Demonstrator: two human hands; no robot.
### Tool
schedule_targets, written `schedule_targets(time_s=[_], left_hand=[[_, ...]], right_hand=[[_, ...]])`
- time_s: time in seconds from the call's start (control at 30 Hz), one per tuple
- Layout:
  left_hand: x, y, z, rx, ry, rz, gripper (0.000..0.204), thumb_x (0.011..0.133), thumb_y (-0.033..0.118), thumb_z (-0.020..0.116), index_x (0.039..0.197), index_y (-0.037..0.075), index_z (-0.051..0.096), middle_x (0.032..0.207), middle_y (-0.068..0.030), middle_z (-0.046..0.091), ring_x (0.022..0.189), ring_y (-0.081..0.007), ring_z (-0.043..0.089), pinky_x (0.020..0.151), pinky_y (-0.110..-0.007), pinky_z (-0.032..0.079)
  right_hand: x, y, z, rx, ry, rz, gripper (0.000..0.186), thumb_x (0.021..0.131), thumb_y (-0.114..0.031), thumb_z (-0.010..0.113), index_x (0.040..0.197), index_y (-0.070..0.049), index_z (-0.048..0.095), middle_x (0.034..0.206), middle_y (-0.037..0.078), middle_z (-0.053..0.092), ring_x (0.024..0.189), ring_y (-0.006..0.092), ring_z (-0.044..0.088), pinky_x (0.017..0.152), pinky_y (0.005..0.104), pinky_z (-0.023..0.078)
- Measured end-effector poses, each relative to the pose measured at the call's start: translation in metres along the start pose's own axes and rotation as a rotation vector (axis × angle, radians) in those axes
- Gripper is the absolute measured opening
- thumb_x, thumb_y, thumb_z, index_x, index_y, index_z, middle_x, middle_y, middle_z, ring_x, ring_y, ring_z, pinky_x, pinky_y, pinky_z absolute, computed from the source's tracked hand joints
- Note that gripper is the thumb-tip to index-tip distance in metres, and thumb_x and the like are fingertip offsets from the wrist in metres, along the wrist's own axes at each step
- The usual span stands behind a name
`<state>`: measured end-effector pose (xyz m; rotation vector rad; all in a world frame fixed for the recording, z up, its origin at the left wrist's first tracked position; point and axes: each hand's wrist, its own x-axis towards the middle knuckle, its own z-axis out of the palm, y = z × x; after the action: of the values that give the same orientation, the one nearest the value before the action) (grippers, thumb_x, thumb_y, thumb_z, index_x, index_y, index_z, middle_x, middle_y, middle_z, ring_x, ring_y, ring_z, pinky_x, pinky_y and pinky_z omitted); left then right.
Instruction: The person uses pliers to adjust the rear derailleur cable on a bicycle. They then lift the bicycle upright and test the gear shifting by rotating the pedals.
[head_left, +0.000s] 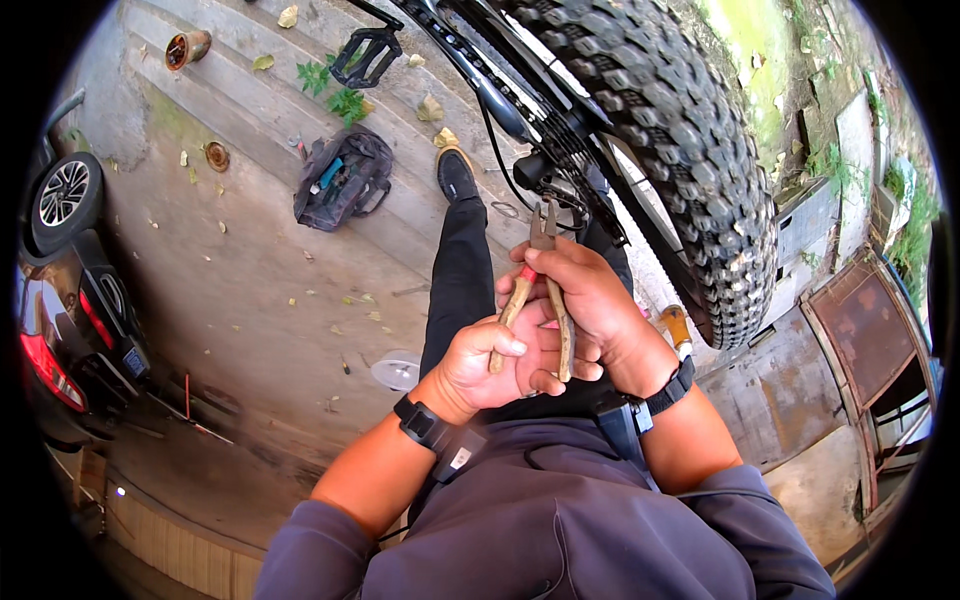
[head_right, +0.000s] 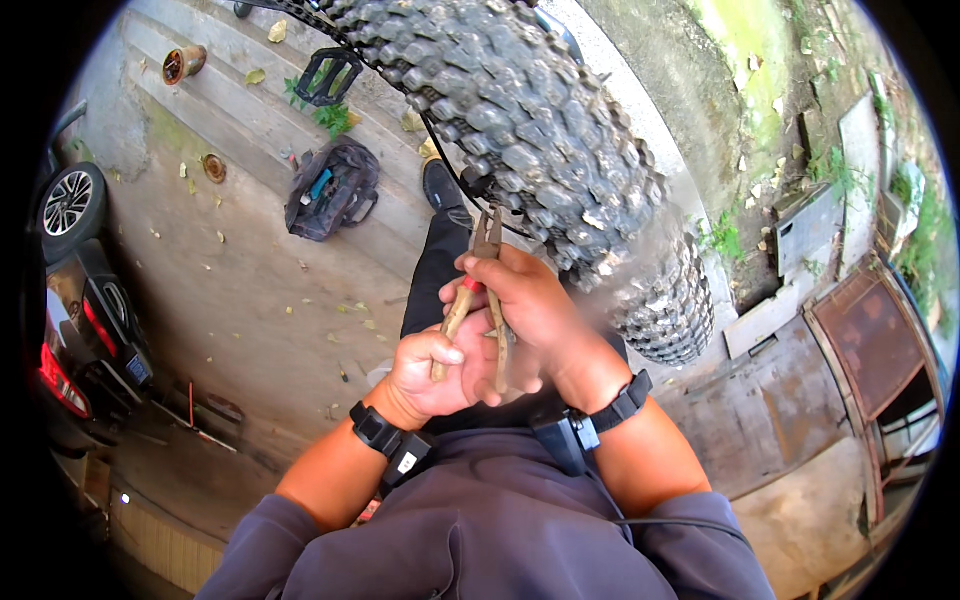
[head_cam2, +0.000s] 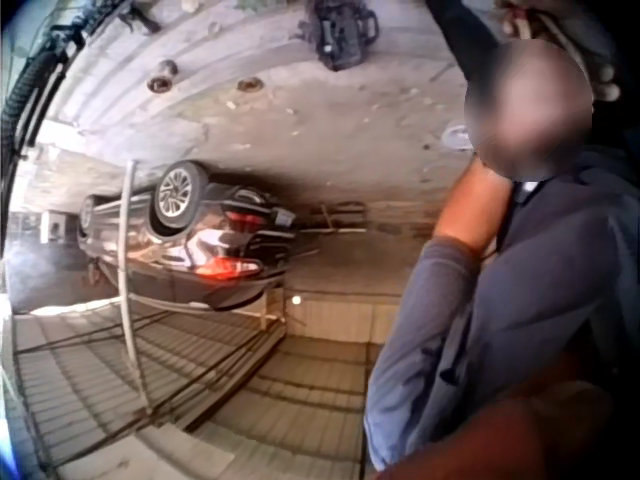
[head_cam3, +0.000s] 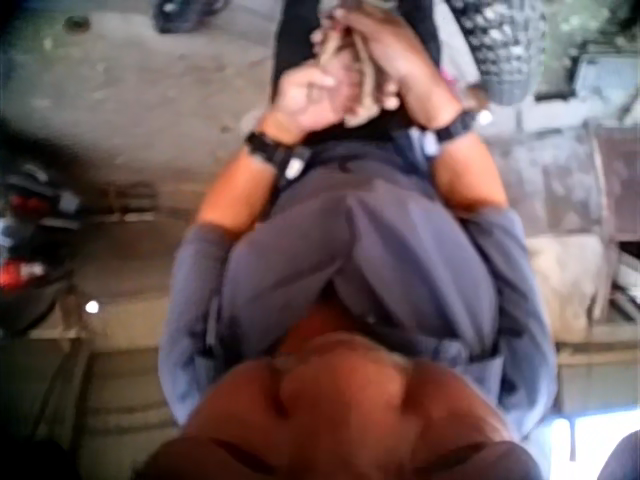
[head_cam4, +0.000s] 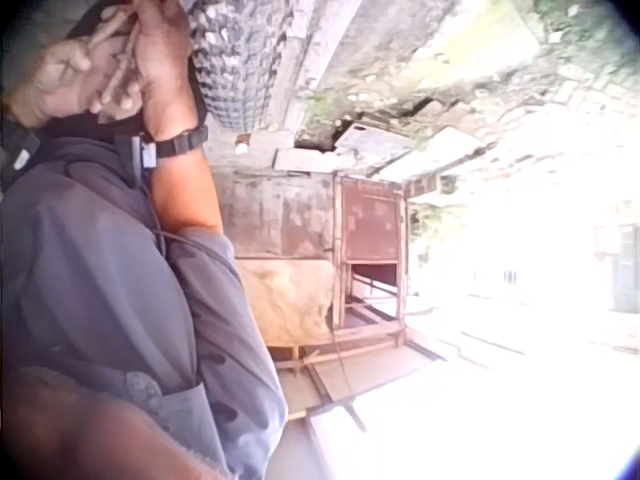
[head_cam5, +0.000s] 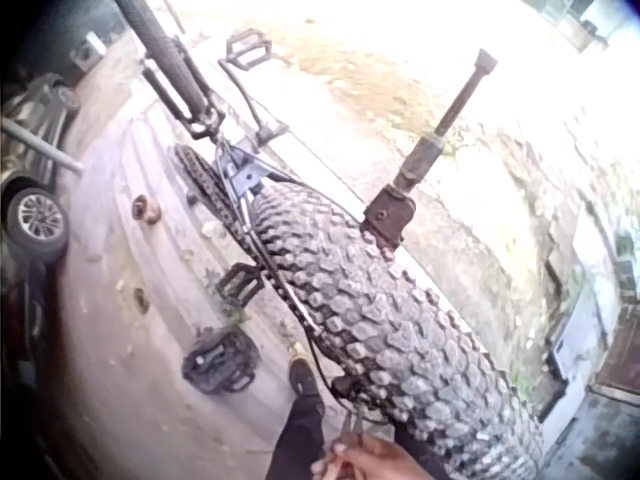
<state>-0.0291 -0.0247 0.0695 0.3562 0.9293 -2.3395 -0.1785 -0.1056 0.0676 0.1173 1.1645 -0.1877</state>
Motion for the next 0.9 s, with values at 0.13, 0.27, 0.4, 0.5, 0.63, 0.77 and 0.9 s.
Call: schedule_targets(time_s=[0.13,0.27,0.4,0.5,0.63,0.77,0.9], left_hand=[[0.005,-0.005,-0.008,-0.035,-0.087,0.051,0.076,0.078,0.016,0.054,0.149,0.003,0.031,0.132,-0.0314,0.053,0.121,-0.0483,0.056,0.086,-0.043,0.059],[0.007,-0.008,-0.016,-0.039,-0.096,0.073,0.078,0.076,0.018,0.055,0.149,0.003,0.03,0.13,-0.031,0.054,0.119,-0.048,0.057,0.084,-0.042,0.06],[0.009,-0.011,-0.024,-0.06,-0.132,0.078,0.081,0.075,0.019,0.056,0.149,0.001,0.029,0.13,-0.0313,0.054,0.118,-0.0479,0.058,0.082,-0.041,0.061],[0.01,-0.013,-0.025,-0.062,-0.124,0.091,0.082,0.075,0.02,0.057,0.148,-0.001,0.028,0.129,-0.032,0.054,0.117,-0.0481,0.059,0.08,-0.04,0.062],[0.011,-0.014,-0.027,-0.069,-0.131,0.111,0.082,0.075,0.021,0.057,0.148,-0.002,0.027,0.128,-0.0332,0.054,0.115,-0.0485,0.06,0.078,-0.04,0.063],[0.012,-0.014,-0.029,-0.083,-0.144,0.121,0.083,0.075,0.022,0.057,0.148,-0.002,0.026,0.126,-0.034,0.054,0.113,-0.0485,0.061,0.076,-0.04,0.063],[0.013,-0.017,-0.031,-0.124,-0.169,0.136,0.085,0.074,0.023,0.058,0.148,-0.003,0.025,0.126,-0.0339,0.054,0.111,-0.0486,0.062,0.076,-0.04,0.063]], right_hand=[[-0.001,-0.004,-0.001,-0.111,0.021,0.004,0.031,0.1,-0.025,0.052,0.118,0.0,0.055,0.097,0.012,0.067,0.082,0.0187,0.067,0.07,0.0297,0.055],[-0.004,-0.01,0.006,-0.2,0.068,0.004,0.033,0.099,-0.027,0.053,0.118,0.0,0.056,0.097,0.01,0.068,0.081,0.0159,0.066,0.068,0.0274,0.053],[-0.005,-0.013,0.011,-0.254,0.109,0.027,0.036,0.098,-0.029,0.054,0.119,0.0,0.056,0.097,0.009,0.068,0.08,0.0156,0.066,0.067,0.0267,0.052],[-0.005,-0.012,0.011,-0.279,0.133,0.021,0.036,0.098,-0.029,0.054,0.119,0.001,0.056,0.097,0.01,0.068,0.081,0.0157,0.066,0.067,0.0271,0.052],[-0.002,-0.009,0.009,-0.272,0.15,-0.002,0.034,0.098,-0.028,0.055,0.115,0.002,0.056,0.095,0.012,0.067,0.079,0.017,0.065,0.069,0.0291,0.053],[-0.001,-0.01,0.01,-0.314,0.16,0.006,0.034,0.098,-0.028,0.055,0.114,0.002,0.056,0.095,0.012,0.067,0.079,0.0174,0.065,0.069,0.0289,0.053],[-0.002,-0.013,0.01,-0.362,0.172,0.034,0.035,0.098,-0.029,0.054,0.116,0.001,0.056,0.096,0.011,0.068,0.079,0.0161,0.065,0.067,0.0269,0.053]])
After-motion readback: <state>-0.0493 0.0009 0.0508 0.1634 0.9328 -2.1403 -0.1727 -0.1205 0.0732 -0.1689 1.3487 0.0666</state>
